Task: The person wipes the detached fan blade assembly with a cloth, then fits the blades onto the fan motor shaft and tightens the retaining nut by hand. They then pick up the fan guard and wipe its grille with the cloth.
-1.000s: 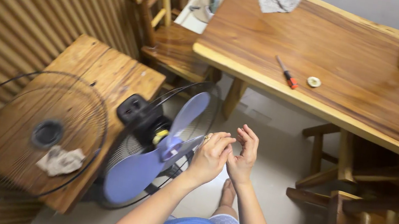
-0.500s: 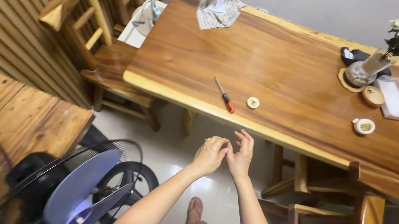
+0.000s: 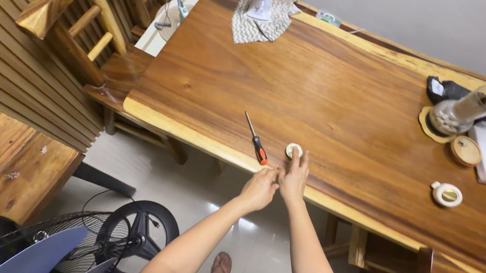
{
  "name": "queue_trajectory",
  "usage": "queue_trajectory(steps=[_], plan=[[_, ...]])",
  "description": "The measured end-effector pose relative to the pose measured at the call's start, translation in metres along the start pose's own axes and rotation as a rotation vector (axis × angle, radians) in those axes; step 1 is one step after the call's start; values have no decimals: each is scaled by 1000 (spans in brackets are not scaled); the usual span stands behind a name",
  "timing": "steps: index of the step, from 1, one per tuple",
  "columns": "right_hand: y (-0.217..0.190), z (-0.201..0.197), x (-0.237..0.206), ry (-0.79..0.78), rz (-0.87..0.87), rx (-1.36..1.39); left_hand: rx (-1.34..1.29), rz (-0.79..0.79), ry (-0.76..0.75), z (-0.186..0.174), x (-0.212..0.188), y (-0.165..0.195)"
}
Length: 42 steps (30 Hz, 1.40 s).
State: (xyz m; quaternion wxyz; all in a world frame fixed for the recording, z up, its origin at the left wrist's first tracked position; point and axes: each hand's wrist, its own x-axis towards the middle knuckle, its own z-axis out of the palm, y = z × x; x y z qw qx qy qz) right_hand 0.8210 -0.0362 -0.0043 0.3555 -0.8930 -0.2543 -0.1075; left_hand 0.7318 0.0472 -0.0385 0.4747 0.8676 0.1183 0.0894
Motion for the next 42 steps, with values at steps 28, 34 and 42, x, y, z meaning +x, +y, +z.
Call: queue_trajectory(steps=[28, 34, 42], plan=[[-66, 6, -203, -444, 732, 1364, -319, 120, 209, -95, -177, -15], [-126, -19, -248, -560, 646, 1552, -305, 83, 297, -136, -251, 9], [-209, -48, -310, -542, 616, 1658, -595, 97, 320, -183, -339, 31]])
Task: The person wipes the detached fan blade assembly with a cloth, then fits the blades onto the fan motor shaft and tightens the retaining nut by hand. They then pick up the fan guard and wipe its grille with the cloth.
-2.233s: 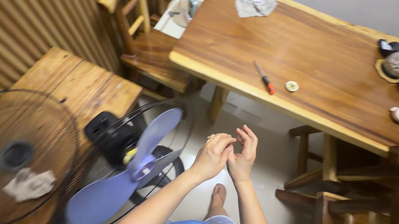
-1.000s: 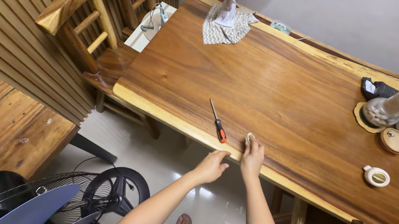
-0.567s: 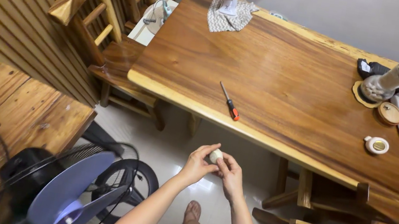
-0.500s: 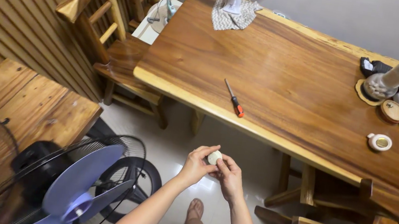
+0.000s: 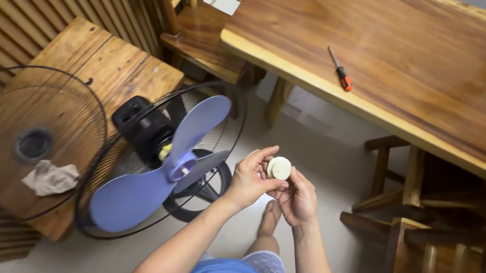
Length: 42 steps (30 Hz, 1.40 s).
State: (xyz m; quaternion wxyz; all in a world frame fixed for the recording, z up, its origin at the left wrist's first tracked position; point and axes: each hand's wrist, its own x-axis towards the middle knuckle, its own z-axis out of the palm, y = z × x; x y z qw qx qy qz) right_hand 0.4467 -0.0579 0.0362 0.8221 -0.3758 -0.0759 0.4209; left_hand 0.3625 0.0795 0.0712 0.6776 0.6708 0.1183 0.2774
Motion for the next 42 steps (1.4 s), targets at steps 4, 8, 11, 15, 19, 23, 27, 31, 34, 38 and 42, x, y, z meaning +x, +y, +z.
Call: queue_trajectory(steps=[4, 8, 11, 15, 19, 23, 27, 31, 34, 38, 42], plan=[[21, 27, -23, -26, 30, 95, 145, 82, -28, -26, -30, 19], [37, 46, -37, -24, 94, 246, 148, 82, -25, -41, -46, 33], [42, 54, -42, -20, 96, 245, 179, 153, -14, -50, -53, 40], [43, 59, -46, 26, 46, 90, 182, 153, -11, -61, -57, 46], [46, 64, -45, 23, -222, -84, 229, 67, -54, -69, -57, 51], [47, 73, -48, 81, -321, -378, 262, 50, -101, -75, -58, 52], [47, 82, -50, 116, -377, -490, 111, -9, -73, -76, -63, 49], [51, 88, -49, 166, -397, -525, 51, 23, -40, -77, -69, 45], [56, 93, -49, 166, -393, -535, -10, 35, -33, -80, -73, 45], [59, 98, -50, 145, -409, -506, -4, 18, -15, -85, -78, 45], [67, 101, -48, 162, -363, -503, 33, 43, -4, -90, -83, 40]])
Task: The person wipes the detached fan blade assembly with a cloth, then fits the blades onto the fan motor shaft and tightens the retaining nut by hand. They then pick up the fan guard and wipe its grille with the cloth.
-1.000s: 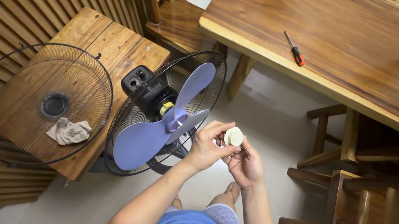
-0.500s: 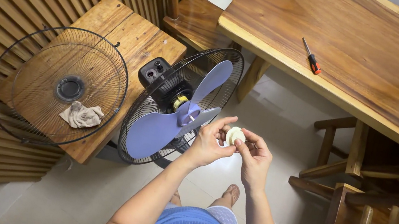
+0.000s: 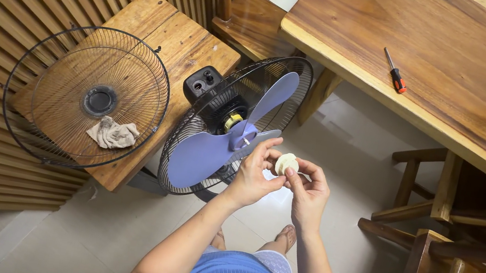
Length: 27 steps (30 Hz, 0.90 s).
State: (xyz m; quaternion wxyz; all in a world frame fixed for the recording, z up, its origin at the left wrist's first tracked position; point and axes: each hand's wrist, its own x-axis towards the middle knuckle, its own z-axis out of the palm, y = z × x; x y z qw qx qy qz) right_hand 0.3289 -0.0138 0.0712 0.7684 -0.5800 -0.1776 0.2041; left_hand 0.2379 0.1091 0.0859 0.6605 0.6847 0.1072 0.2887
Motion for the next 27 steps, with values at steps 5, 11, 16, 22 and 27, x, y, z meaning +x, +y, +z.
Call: queue_trajectory(steps=[5, 11, 16, 22, 27], plan=[[32, 1, -6, -37, -25, -293, 240, 41, 47, -8, -16, -25], [97, -2, -5, -76, 180, -223, 297, -111, 113, -20, -46, -59], [127, 13, 14, -114, -7, -58, 549, 80, 240, -34, -54, -55], [123, 39, 32, -118, 0, -51, 825, 305, 245, -44, -32, -16], [112, 53, 35, -102, -144, -213, 993, 363, 217, -56, -8, 10]])
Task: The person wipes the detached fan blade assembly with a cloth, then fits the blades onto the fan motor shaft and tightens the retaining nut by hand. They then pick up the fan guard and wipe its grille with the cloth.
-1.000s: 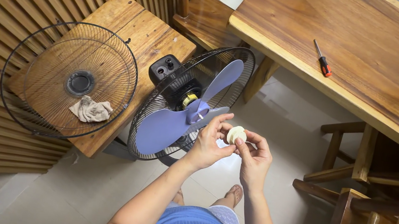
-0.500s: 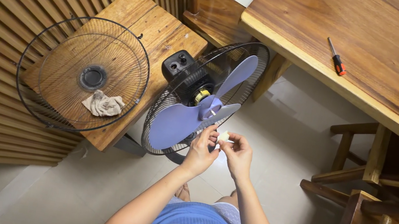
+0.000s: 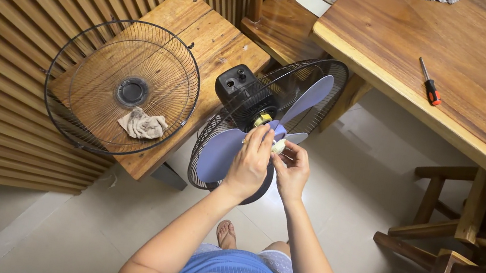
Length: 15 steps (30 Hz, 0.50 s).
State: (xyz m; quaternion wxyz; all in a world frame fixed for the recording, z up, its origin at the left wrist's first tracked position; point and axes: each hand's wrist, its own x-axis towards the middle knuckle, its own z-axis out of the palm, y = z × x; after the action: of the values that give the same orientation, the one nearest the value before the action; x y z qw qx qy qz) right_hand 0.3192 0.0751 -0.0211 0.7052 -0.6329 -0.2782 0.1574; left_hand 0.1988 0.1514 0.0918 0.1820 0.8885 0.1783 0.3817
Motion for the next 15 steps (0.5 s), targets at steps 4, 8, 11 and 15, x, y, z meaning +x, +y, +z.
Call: queue_trajectory(steps=[4, 8, 11, 15], plan=[[-13, 3, 0, 8, -134, -212, 60, -37, -85, 1, 21, -9], [-21, 5, 1, -11, -267, -249, 75, -111, -190, 13, 32, -21], [-22, 6, 2, -13, -309, -304, 118, -152, -275, 24, 34, -31], [-19, 7, 2, 3, -163, -265, 114, -201, -354, 38, 37, -42]])
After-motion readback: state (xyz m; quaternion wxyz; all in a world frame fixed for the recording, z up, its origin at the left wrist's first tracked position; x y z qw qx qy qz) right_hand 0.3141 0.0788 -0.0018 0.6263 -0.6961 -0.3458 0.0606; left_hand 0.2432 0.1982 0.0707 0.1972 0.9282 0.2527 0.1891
